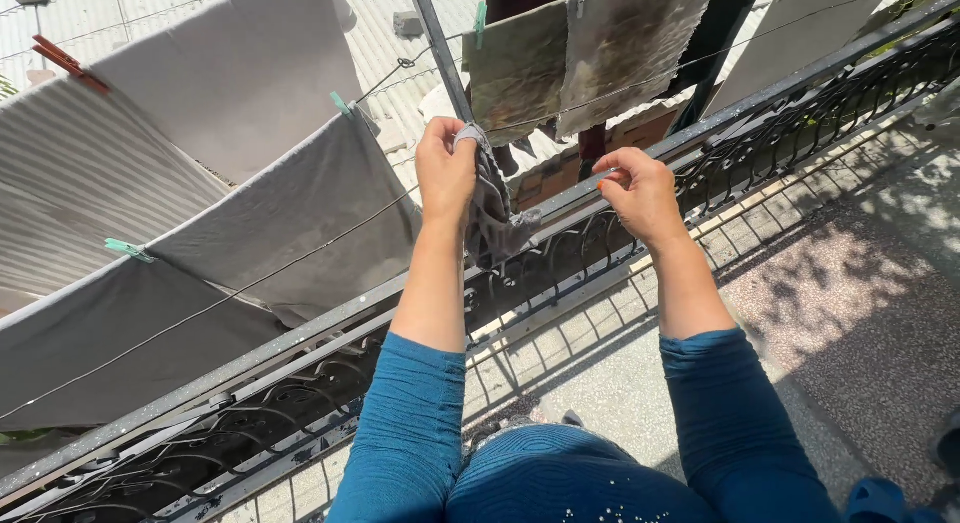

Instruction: Hanging and rearranging clothes and rags on a balcony clothesline using clothespins.

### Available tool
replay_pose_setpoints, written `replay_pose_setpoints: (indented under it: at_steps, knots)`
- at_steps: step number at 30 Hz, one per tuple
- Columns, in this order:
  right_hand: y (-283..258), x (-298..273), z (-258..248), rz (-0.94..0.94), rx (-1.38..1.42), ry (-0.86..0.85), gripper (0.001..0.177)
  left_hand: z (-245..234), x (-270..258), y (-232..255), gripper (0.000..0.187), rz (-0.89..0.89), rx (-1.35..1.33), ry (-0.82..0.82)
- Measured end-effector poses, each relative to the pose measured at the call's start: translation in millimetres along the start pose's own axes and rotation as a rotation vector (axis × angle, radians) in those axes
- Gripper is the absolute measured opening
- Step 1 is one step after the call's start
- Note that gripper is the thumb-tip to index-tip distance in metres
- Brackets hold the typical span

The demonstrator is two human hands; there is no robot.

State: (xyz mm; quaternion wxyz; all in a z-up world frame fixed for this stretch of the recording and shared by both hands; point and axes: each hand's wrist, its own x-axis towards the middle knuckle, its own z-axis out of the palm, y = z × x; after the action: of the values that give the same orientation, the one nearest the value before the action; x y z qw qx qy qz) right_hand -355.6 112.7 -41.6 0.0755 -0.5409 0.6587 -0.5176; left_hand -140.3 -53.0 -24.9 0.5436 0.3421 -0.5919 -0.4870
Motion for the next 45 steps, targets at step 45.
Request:
replay_pose_setpoints:
  at_steps: [45]
  knots:
    - [105,115,-188,-0.073,0.409,0.651,0.013,230,38,-88,0.012,-0.535,-0.158,0.067]
